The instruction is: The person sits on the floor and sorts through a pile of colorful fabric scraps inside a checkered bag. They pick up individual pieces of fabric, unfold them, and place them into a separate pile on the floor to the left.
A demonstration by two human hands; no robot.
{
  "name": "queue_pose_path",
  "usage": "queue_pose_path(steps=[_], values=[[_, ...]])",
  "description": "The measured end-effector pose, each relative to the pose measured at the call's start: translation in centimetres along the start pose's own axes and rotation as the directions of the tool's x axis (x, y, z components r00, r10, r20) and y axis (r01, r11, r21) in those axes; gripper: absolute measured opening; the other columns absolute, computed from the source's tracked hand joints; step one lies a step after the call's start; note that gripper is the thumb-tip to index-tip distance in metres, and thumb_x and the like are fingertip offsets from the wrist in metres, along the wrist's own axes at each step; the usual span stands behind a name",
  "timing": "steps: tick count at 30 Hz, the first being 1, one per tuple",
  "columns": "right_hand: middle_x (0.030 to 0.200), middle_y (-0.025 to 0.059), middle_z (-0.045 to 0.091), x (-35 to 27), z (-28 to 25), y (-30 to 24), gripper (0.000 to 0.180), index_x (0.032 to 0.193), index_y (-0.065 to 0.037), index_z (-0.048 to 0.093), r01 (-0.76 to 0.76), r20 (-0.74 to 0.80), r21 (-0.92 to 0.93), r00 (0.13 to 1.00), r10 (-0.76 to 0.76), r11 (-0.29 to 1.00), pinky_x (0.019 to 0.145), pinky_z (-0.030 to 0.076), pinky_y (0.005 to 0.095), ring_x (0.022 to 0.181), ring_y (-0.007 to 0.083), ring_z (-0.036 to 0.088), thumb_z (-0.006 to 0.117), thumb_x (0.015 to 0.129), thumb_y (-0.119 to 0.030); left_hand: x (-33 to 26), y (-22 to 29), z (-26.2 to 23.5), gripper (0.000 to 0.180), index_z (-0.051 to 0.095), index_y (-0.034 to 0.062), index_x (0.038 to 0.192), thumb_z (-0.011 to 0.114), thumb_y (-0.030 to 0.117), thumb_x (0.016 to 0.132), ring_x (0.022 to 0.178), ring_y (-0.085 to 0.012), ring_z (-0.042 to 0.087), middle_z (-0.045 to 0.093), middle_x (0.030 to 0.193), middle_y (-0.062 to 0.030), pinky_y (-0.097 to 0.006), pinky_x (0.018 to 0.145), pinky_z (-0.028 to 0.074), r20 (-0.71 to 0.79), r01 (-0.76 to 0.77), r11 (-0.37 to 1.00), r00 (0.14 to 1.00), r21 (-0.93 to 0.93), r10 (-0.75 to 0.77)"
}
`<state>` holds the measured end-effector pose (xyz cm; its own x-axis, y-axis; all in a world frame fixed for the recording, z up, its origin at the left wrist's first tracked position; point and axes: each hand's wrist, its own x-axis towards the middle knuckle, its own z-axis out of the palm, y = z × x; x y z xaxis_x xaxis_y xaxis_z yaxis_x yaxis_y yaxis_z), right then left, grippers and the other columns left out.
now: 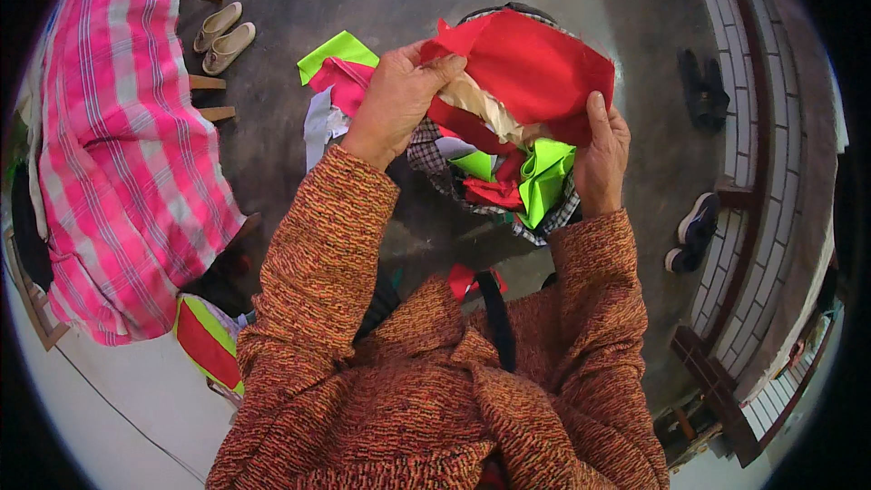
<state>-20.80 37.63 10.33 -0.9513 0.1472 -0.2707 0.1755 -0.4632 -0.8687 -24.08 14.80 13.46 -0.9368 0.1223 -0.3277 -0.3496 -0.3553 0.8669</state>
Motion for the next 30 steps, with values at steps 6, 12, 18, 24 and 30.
queue_pose_path(steps=[6, 12, 18, 24, 30], values=[[0.102, 0.0018, 0.064, 0.3, 0.6, 1.7, 0.025, 0.109, -0.002, 0.061, -0.046, 0.034, -0.214, 0.998, 0.055, 0.976, 0.078, 0.048, 0.0239, 0.089, 0.0087, 0.059, 0.055, 0.093, -0.02, 0.5, 1.1, -3.0, 0.032, 0.056, -0.0076, 0.108, 0.066, 0.011, 0.084, 0.076, -0.0112, 0.063, 0.066, 0.088, -0.0082, -0.023, 0.069, 0.049, -0.122, -0.082, 0.986, 0.987, 0.147, 0.101], [0.109, 0.0109, 0.059, -0.5, 1.3, 4.7, 0.033, 0.109, -0.011, 0.059, 0.643, 0.629, -0.74, 0.765, -0.136, 0.197, 0.081, 0.046, 0.0363, 0.101, 0.0269, 0.055, 0.068, 0.077, -0.013, 0.3, 3.4, -7.6, 0.028, 0.058, -0.0032, 0.107, 0.065, 0.011, 0.084, 0.079, -0.0112, 0.062, 0.066, 0.092, -0.008, -0.024, 0.072, 0.049, -0.394, -0.135, 0.892, 0.861, 0.431, 0.321], [0.113, 0.0073, 0.055, -2.1, 0.0, 9.2, 0.049, 0.114, -0.014, 0.056, 0.664, 0.634, -0.734, 0.745, 0.207, -0.142, 0.082, 0.043, 0.0412, 0.109, 0.0277, 0.048, 0.07, 0.067, -0.012, -0.8, 4.8, -13.3, 0.026, 0.063, -0.0031, 0.099, 0.062, 0.016, 0.082, 0.074, -0.0162, 0.06, 0.067, 0.084, -0.0094, -0.03, 0.067, 0.046, -0.421, 0.032, 0.595, 0.738, 0.803, 0.527], [0.092, 0.0066, 0.055, -2.0, -3.1, 11.6, 0.016, 0.089, -0.011, 0.064, 0.615, 0.566, -0.719, 0.789, 0.241, -0.324, 0.074, 0.042, 0.0403, 0.095, 0.0258, 0.052, 0.055, 0.075, -0.012, -1.6, 5.7, -13.7, 0.033, 0.065, 0.0057, 0.097, 0.066, 0.031, 0.076, 0.085, -0.0305, 0.063, 0.066, 0.089, -0.0127, -0.041, 0.073, 0.048, -0.454, 0.349, 0.29, 0.717, 0.891, 0.529], [0.095, 0.0111, 0.059, -1.3, 0.5, 5.5, 0.021, 0.096, -0.005, 0.059, 0.475, 0.462, -0.858, 0.88, -0.108, 0.196, 0.077, 0.045, 0.0396, 0.091, 0.0312, 0.056, 0.063, 0.076, -0.01, -0.3, 4.4, -10.7, 0.032, 0.065, 0.0053, 0.101, 0.067, 0.026, 0.077, 0.087, -0.0273, 0.063, 0.064, 0.097, -0.0138, -0.036, 0.076, 0.049, -0.305, 0.058, 0.408, 0.76, 0.911, 0.574]])
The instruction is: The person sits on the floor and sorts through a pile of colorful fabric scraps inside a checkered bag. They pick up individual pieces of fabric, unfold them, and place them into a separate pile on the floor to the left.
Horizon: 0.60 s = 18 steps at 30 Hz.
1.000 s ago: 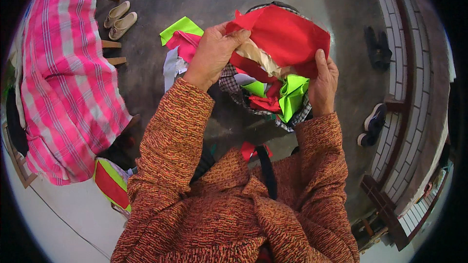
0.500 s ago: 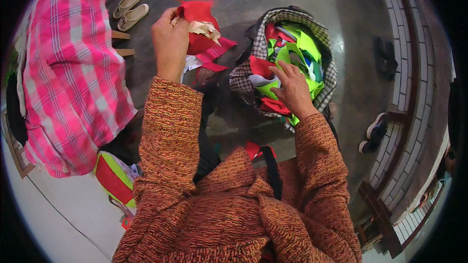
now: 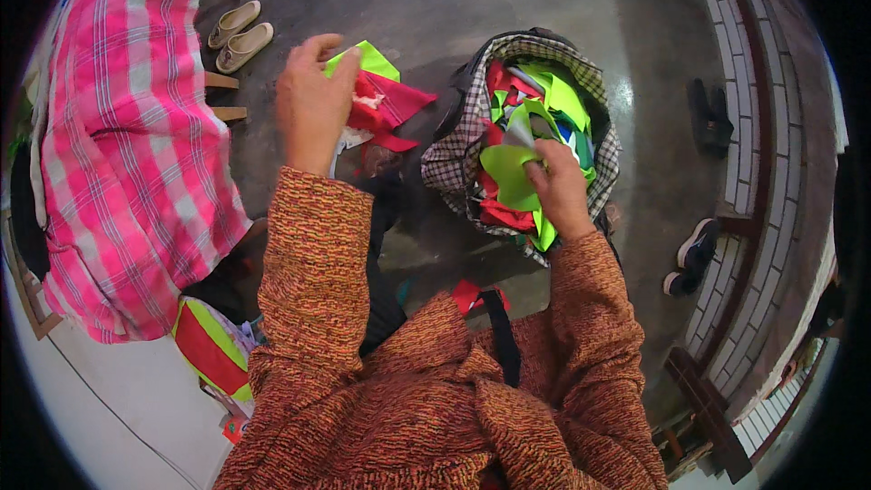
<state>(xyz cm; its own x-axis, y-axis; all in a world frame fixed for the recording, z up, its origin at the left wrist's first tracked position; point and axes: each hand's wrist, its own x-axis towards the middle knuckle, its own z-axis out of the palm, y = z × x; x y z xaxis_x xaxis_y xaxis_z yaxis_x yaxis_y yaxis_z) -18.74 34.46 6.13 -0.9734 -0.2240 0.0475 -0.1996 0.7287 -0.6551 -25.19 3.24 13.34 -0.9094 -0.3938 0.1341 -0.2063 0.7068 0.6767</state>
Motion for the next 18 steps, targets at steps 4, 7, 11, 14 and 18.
queue_pose_path(steps=[4, 7, 11, 14, 18], values=[[0.114, 0.0049, 0.059, 1.3, -3.7, -2.0, 0.034, 0.122, -0.002, 0.051, -0.257, 0.179, 0.885, 0.957, 0.228, 0.389, 0.089, 0.044, 0.0294, 0.102, 0.0141, 0.056, 0.057, 0.09, -0.013, -1.6, 4.8, 2.2, 0.029, 0.061, -0.0005, 0.108, 0.06, 0.021, 0.088, 0.091, -0.0139, 0.059, 0.064, 0.099, -0.007, -0.026, 0.082, 0.046, 0.439, 0.138, 0.922, 0.898, -0.361, 0.037], [0.119, 0.0073, 0.057, 0.7, -4.4, -2.8, 0.04, 0.13, -0.004, 0.046, -0.209, 0.182, 0.963, 0.97, 0.163, 0.168, 0.093, 0.043, 0.0301, 0.107, 0.0176, 0.055, 0.056, 0.091, -0.013, -3.3, 6.9, 3.8, 0.036, 0.058, -0.0015, 0.114, 0.057, 0.027, 0.091, 0.099, -0.0137, 0.056, 0.061, 0.107, -0.0061, -0.027, 0.09, 0.042, 0.682, 0.343, 0.763, 0.711, -0.548, 0.171], [0.12, 0.008, 0.057, 0.0, -5.4, -2.6, 0.04, 0.13, -0.005, 0.046, -0.265, 0.273, 0.96, 0.957, 0.097, -0.088, 0.094, 0.043, 0.0317, 0.108, 0.0191, 0.055, 0.054, 0.092, -0.013, -5.6, 9.1, 5.4, 0.051, 0.052, -0.001, 0.121, 0.058, 0.038, 0.089, 0.105, -0.0145, 0.053, 0.058, 0.112, -0.0057, -0.028, 0.095, 0.039, 0.843, 0.605, 0.604, 0.48, -0.519, 0.244], [0.119, 0.0073, 0.057, -0.1, -6.0, -3.0, 0.038, 0.129, -0.004, 0.046, -0.288, 0.298, 0.951, 0.951, 0.085, -0.107, 0.092, 0.044, 0.0303, 0.107, 0.0175, 0.055, 0.053, 0.092, -0.013, -6.5, 9.8, 6.2, 0.055, 0.052, -0.0008, 0.122, 0.063, 0.038, 0.085, 0.106, -0.0141, 0.053, 0.058, 0.113, -0.0065, -0.027, 0.095, 0.039, 0.899, 0.717, 0.543, 0.344, -0.437, 0.27], [0.114, 0.0053, 0.059, 0.6, -6.3, -3.2, 0.032, 0.123, -0.002, 0.05, -0.265, 0.229, 0.953, 0.949, 0.219, 0.15, 0.089, 0.044, 0.0271, 0.103, 0.0132, 0.056, 0.053, 0.092, -0.011, -6.7, 10.4, 6.8, 0.049, 0.055, -0.001, 0.119, 0.071, 0.024, 0.079, 0.096, -0.0116, 0.058, 0.061, 0.104, -0.0057, -0.025, 0.085, 0.045, 0.908, 0.621, 0.671, 0.357, -0.406, 0.219]])
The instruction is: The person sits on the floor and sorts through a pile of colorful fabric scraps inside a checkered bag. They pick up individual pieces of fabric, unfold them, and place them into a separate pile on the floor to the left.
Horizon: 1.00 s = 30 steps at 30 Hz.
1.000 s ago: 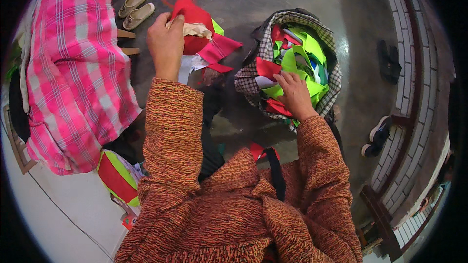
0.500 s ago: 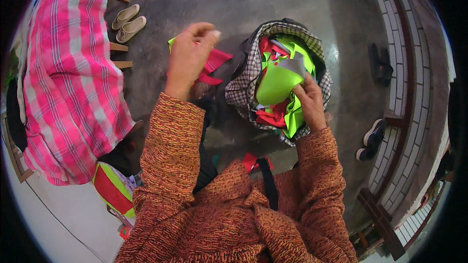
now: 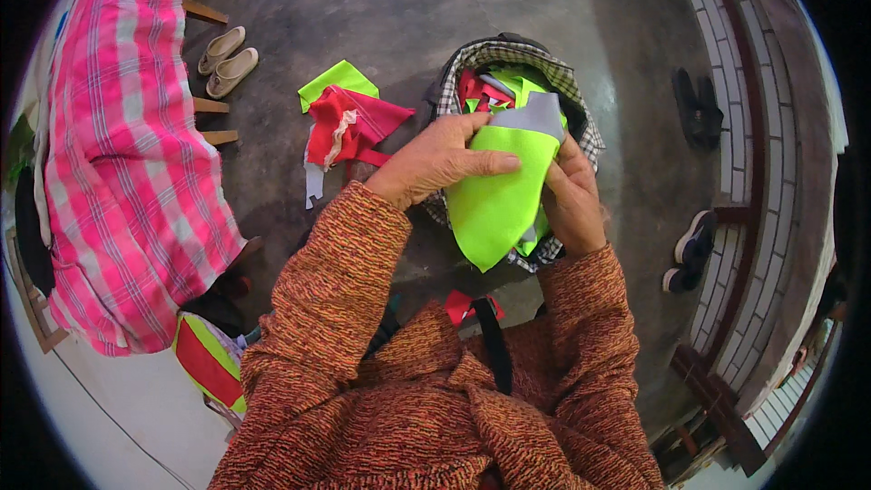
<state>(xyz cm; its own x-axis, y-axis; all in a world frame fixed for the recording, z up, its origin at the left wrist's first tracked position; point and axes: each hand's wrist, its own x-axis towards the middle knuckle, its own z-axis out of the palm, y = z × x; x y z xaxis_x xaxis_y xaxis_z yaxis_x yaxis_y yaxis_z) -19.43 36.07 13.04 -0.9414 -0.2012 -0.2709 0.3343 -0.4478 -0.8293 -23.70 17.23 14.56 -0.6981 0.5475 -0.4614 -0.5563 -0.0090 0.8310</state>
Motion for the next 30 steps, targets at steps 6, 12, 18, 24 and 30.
queue_pose_path(steps=[6, 12, 18, 24, 30], values=[[0.099, 0.0033, 0.063, 0.6, -2.2, -0.4, 0.016, 0.103, -0.002, 0.057, 0.145, -0.208, -0.195, 0.96, -0.186, 0.97, 0.08, 0.045, 0.0234, 0.088, 0.0089, 0.058, 0.058, 0.088, -0.007, -0.1, 0.0, -2.0, 0.024, 0.062, 0.0006, 0.097, 0.071, 0.013, 0.078, 0.081, -0.0088, 0.06, 0.064, 0.09, -0.0017, -0.023, 0.075, 0.048, -0.17, -0.099, 0.977, 0.977, 0.187, 0.132], [0.094, 0.0025, 0.063, 1.4, -3.8, -0.5, 0.015, 0.1, -0.004, 0.059, 0.098, -0.345, -0.331, 0.913, -0.217, 0.939, 0.074, 0.042, 0.0211, 0.084, 0.0086, 0.057, 0.06, 0.085, -0.006, -0.7, 0.4, -4.0, 0.026, 0.057, -0.0006, 0.104, 0.066, 0.011, 0.083, 0.082, -0.0107, 0.061, 0.064, 0.093, -0.0044, -0.024, 0.075, 0.05, -0.387, -0.264, 0.963, 0.894, -0.052, 0.224], [0.122, 0.0157, 0.048, 2.5, -6.6, 3.7, 0.032, 0.111, -0.009, 0.058, 0.106, -0.017, -0.839, 0.975, -0.22, 0.534, 0.075, 0.05, 0.029, 0.085, 0.0221, 0.06, 0.064, 0.08, -0.009, -1.0, 0.7, -4.9, 0.04, 0.052, -0.0038, 0.115, 0.066, 0.013, 0.083, 0.087, -0.0132, 0.062, 0.063, 0.1, -0.0087, -0.024, 0.077, 0.049, -0.442, -0.39, 0.909, 0.848, -0.147, 0.293], [0.144, 0.0243, 0.024, 3.5, -8.7, 8.0, 0.051, 0.124, -0.017, 0.051, 0.058, 0.057, -0.979, 0.998, -0.009, 0.193, 0.098, 0.039, 0.0421, 0.126, 0.0401, 0.037, 0.069, 0.076, -0.02, -3.2, 1.4, -7.6, 0.026, 0.053, 0.0005, 0.106, 0.064, 0.01, 0.085, 0.086, -0.0145, 0.063, 0.062, 0.097, -0.0078, -0.027, 0.078, 0.051, -0.554, -0.401, 0.899, 0.795, -0.177, 0.246], [0.113, 0.0223, 0.053, 4.9, -10.6, 9.1, 0.044, 0.109, 0.003, 0.058, 0.044, 0.043, -0.994, 0.999, -0.019, 0.097, 0.089, 0.043, 0.043, 0.105, 0.0395, 0.052, 0.068, 0.074, -0.022, -5.3, 1.7, -10.6, 0.022, 0.053, -0.001, 0.102, 0.063, 0.006, 0.083, 0.077, -0.0147, 0.062, 0.062, 0.092, -0.009, -0.028, 0.068, 0.052, -0.696, -0.447, 0.893, 0.658, -0.052, 0.289]])
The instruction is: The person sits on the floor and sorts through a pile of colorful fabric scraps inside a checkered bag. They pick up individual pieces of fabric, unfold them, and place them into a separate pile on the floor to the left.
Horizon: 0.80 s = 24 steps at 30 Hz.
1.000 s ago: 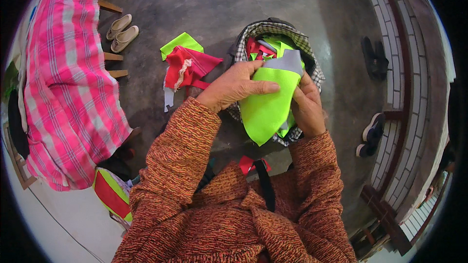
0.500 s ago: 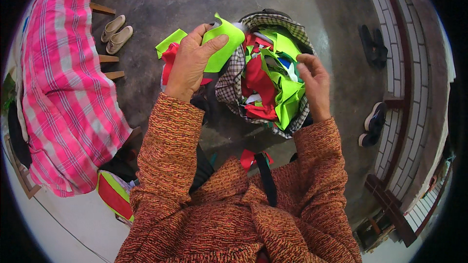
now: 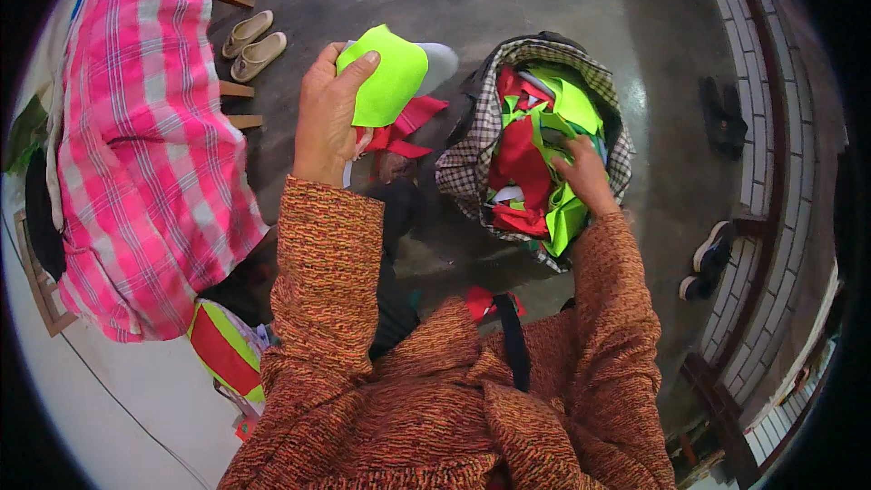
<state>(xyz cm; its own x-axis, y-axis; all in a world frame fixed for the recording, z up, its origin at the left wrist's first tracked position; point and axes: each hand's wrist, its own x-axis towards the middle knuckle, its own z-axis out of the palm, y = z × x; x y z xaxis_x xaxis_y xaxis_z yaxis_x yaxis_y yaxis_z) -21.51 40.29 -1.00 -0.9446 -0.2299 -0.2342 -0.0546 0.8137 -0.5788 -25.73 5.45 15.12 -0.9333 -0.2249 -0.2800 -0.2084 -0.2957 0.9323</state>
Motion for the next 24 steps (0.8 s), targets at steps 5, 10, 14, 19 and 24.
queue_pose_path(steps=[5, 10, 14, 19, 24], values=[[0.093, 0.0174, 0.059, -0.6, -3.6, -3.2, 0.026, 0.097, -0.003, 0.058, -0.076, -0.204, 0.079, 0.975, 0.09, 0.994, 0.075, 0.046, 0.043, 0.086, 0.0364, 0.058, 0.066, 0.073, -0.007, 0.5, 0.4, -2.2, 0.022, 0.053, -0.0017, 0.102, 0.062, 0.004, 0.082, 0.079, -0.0141, 0.061, 0.062, 0.091, -0.0081, -0.026, 0.069, 0.05, -0.113, -0.055, 0.994, 0.991, 0.094, 0.066], [0.099, 0.0196, 0.062, -1.9, -6.6, -6.9, 0.052, 0.122, -0.009, 0.046, -0.18, -0.309, 0.065, 0.932, 0.191, 0.982, 0.074, 0.047, 0.044, 0.088, 0.0382, 0.06, 0.068, 0.074, -0.008, 1.1, -0.4, -4.3, 0.029, 0.053, -0.0029, 0.107, 0.06, 0.001, 0.08, 0.082, -0.0164, 0.062, 0.063, 0.093, -0.0095, -0.028, 0.073, 0.049, -0.153, -0.143, 0.901, 0.963, 0.409, 0.222], [0.098, 0.0183, 0.063, -2.6, -8.2, -5.1, 0.03, 0.102, -0.009, 0.06, -0.113, -0.311, 0.01, 0.944, 0.111, 0.994, 0.074, 0.048, 0.0422, 0.087, 0.0369, 0.061, 0.068, 0.074, -0.009, 1.6, -0.6, -4.7, 0.034, 0.054, -0.003, 0.111, 0.061, 0.003, 0.079, 0.09, -0.0208, 0.062, 0.063, 0.1, -0.0141, -0.031, 0.081, 0.048, -0.141, -0.151, 0.772, 0.944, 0.617, 0.298], [0.091, 0.0141, 0.063, -2.7, -9.7, -6.5, 0.017, 0.091, -0.012, 0.064, -0.135, -0.297, 0.163, 0.938, 0.179, 0.977, 0.069, 0.046, 0.0354, 0.083, 0.0285, 0.061, 0.069, 0.074, -0.01, 2.2, -2.1, -3.7, 0.036, 0.056, -0.0019, 0.113, 0.064, 0.008, 0.079, 0.103, -0.0241, 0.06, 0.061, 0.112, -0.0175, -0.033, 0.087, 0.046, -0.116, -0.215, 0.627, 0.888, 0.749, 0.444], [0.089, 0.0014, 0.062, -3.0, -10.7, -6.7, 0.011, 0.091, -0.003, 0.062, 0.124, -0.326, 0.695, 0.932, 0.157, 0.708, 0.075, 0.044, 0.0246, 0.082, 0.0113, 0.056, 0.066, 0.082, -0.009, -0.3, -1.5, 3.2, 0.039, 0.056, 0.0002, 0.113, 0.068, 0.014, 0.078, 0.101, -0.0239, 0.06, 0.061, 0.111, -0.0143, -0.031, 0.087, 0.046, 0.223, -0.222, 0.783, 0.969, 0.581, 0.11]])
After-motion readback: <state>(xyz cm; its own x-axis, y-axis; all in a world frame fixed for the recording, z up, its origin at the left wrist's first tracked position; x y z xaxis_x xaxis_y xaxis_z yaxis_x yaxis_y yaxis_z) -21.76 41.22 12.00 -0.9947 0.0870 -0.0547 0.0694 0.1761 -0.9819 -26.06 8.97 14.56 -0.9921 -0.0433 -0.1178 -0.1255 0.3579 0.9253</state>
